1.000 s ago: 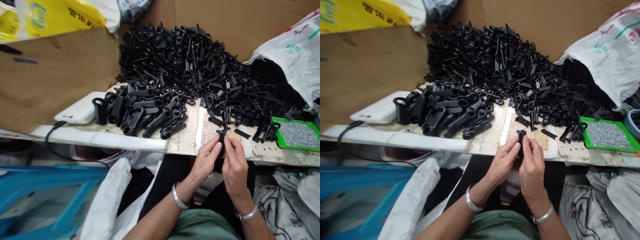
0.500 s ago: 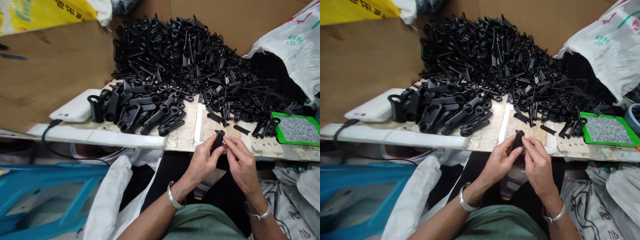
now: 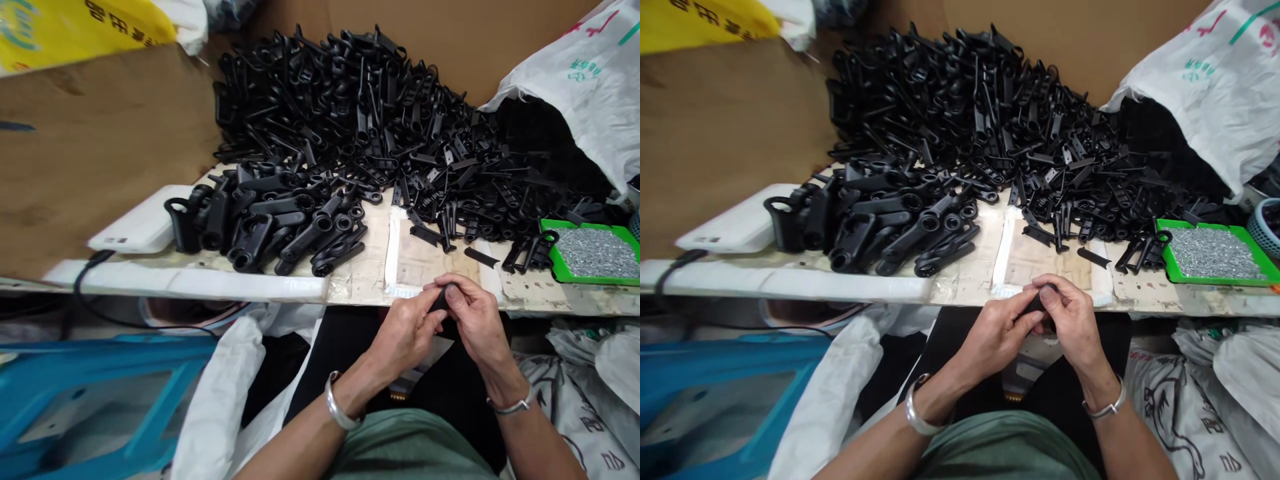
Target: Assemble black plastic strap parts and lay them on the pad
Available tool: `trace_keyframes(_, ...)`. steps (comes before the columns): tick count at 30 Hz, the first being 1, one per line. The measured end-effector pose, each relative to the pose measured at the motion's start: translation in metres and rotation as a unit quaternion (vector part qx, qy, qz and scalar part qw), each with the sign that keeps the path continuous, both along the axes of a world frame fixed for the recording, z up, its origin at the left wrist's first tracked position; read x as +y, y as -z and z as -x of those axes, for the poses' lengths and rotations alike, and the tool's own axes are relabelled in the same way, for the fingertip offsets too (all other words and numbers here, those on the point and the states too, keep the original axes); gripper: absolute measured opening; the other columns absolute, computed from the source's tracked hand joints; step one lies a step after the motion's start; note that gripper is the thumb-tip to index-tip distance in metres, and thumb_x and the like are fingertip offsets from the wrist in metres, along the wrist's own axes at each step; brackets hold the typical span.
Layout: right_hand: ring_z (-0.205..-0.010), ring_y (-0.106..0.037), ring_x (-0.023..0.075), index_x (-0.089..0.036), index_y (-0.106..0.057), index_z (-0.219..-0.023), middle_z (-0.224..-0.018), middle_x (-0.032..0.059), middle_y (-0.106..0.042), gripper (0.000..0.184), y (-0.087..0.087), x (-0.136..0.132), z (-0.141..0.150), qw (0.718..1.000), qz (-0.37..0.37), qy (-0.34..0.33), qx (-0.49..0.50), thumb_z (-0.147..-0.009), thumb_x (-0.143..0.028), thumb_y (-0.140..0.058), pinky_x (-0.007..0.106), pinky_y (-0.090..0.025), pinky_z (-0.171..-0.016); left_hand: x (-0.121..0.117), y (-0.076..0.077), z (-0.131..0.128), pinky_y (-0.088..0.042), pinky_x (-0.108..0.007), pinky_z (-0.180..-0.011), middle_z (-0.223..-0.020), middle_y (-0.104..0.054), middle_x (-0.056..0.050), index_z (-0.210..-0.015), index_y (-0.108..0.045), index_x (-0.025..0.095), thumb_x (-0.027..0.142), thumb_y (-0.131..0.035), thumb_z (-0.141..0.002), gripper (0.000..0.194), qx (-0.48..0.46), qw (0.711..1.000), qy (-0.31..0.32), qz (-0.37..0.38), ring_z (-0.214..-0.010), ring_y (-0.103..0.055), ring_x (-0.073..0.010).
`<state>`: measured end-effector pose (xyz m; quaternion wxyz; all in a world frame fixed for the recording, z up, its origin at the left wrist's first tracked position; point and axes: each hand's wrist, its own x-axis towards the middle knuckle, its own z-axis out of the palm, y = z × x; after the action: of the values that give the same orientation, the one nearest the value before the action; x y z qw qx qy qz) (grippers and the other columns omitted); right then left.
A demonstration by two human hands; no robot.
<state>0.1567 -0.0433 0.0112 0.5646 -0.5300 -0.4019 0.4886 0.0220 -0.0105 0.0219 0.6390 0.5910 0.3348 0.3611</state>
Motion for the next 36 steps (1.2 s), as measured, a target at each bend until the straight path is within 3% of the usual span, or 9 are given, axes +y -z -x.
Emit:
trace_keyframes(8,-0.062,-0.063,0.015,-0.019,-0.071,-0.095,-0.078,0.0034,-0.07,0.037,0.008,0.015,-0.004,0.988,0.011,-0.003,-0.154,-0.089,-0.052,-0.055,0.026,-0.053,-0.056,0.009,0.015,0.015,-0.05,-0.024,-0.063,-0.074,-0.071,-0.004,-0.118,-0.067,0.017,0.017,-0.062,-0.083,0.036,-0.026,0.997,0.054,0.053,-0.062,-0.063,-0.0157)
trace_keyframes(12,-0.072,-0.067,0.0189,-0.019,-0.071,-0.099,-0.081,0.0051,-0.07,0.035,0.002,0.039,-0.024,0.936,-0.03,0.036,-0.348,-0.094,-0.045,-0.048,0.032,-0.055,-0.069,0.025,0.009,0.048,-0.052,-0.028,-0.086,-0.091,-0.075,-0.006,-0.107,-0.073,0.022,0.016,-0.072,-0.075,0.032,0.04,0.983,-0.162,-0.072,-0.085,-0.069,-0.0222)
trace_keyframes(15,-0.079,-0.065,0.0217,-0.018,-0.069,-0.103,-0.09,0.0084,-0.069,0.026,-0.001,0.058,-0.037,0.823,-0.058,0.108,-0.554,-0.092,-0.034,-0.052,0.034,-0.051,-0.073,0.053,0.004,0.082,-0.042,-0.038,-0.107,-0.124,-0.067,-0.01,-0.118,-0.067,0.02,0.021,-0.065,-0.081,0.036,0.184,0.903,-0.298,-0.247,-0.114,-0.062,-0.0282)
trace_keyframes(18,-0.08,-0.064,0.0234,-0.017,-0.067,-0.101,-0.097,0.0115,-0.067,0.021,-0.001,0.071,-0.04,0.737,-0.015,0.101,-0.669,-0.088,-0.031,-0.06,0.033,-0.048,-0.068,0.089,0.006,0.111,-0.038,-0.048,-0.109,-0.123,-0.066,-0.018,-0.127,-0.059,0.01,0.023,-0.048,-0.091,0.04,0.348,0.78,-0.36,-0.375,-0.117,-0.06,-0.0298)
trace_keyframes(20,-0.077,-0.064,0.0228,-0.018,-0.068,-0.096,-0.092,0.0102,-0.067,0.017,0.001,0.075,-0.04,0.717,0.012,0.089,-0.691,-0.087,-0.03,-0.062,0.032,-0.047,-0.066,0.112,0.009,0.125,-0.036,-0.051,-0.109,-0.118,-0.069,-0.016,-0.127,-0.057,0.01,0.023,-0.041,-0.093,0.04,0.407,0.727,-0.377,-0.405,-0.111,-0.063,-0.0269)
trace_keyframes(23,-0.075,-0.064,0.0216,-0.017,-0.07,-0.092,-0.086,0.009,-0.068,0.017,0.005,0.076,-0.048,0.746,-0.011,0.101,-0.658,-0.088,-0.028,-0.058,0.032,-0.048,-0.07,0.138,0.014,0.139,-0.029,-0.061,-0.11,-0.119,-0.069,-0.014,-0.119,-0.061,0.014,0.028,-0.041,-0.095,0.035,0.456,0.701,-0.367,-0.406,-0.115,-0.061,-0.0286)
trace_keyframes(28,-0.075,-0.065,0.0206,-0.015,-0.072,-0.093,-0.088,0.0101,-0.07,0.024,0.002,0.063,-0.07,0.783,-0.09,0.2,-0.582,-0.091,-0.026,-0.052,0.033,-0.051,-0.073,0.145,0.007,0.136,-0.009,-0.077,-0.106,-0.125,-0.067,-0.012,-0.11,-0.064,0.019,0.037,-0.048,-0.094,0.029,0.446,0.705,-0.377,-0.403,-0.127,-0.051,-0.0356)
trace_keyframes(31,-0.082,-0.066,0.0205,-0.017,-0.072,-0.096,-0.091,0.0087,-0.071,0.022,-0.008,0.052,-0.069,0.78,-0.151,0.149,-0.589,-0.092,-0.026,-0.052,0.033,-0.051,-0.079,0.121,-0.01,0.107,-0.011,-0.069,-0.112,-0.132,-0.061,-0.016,-0.11,-0.065,0.013,0.035,-0.051,-0.093,0.031,0.39,0.719,-0.377,-0.435,-0.134,-0.045,-0.0346)
trace_keyframes(36,-0.078,-0.066,0.018,-0.02,-0.071,-0.093,-0.088,0.0053,-0.07,0.017,-0.022,0.046,-0.047,0.816,-0.211,-0.003,-0.538,-0.093,-0.025,-0.055,0.031,-0.053,-0.074,0.077,-0.026,0.046,-0.048,-0.042,-0.099,-0.114,-0.07,-0.01,-0.108,-0.067,0.016,0.032,-0.049,-0.093,0.029,0.238,0.889,-0.079,-0.384,-0.114,-0.061,-0.0256)
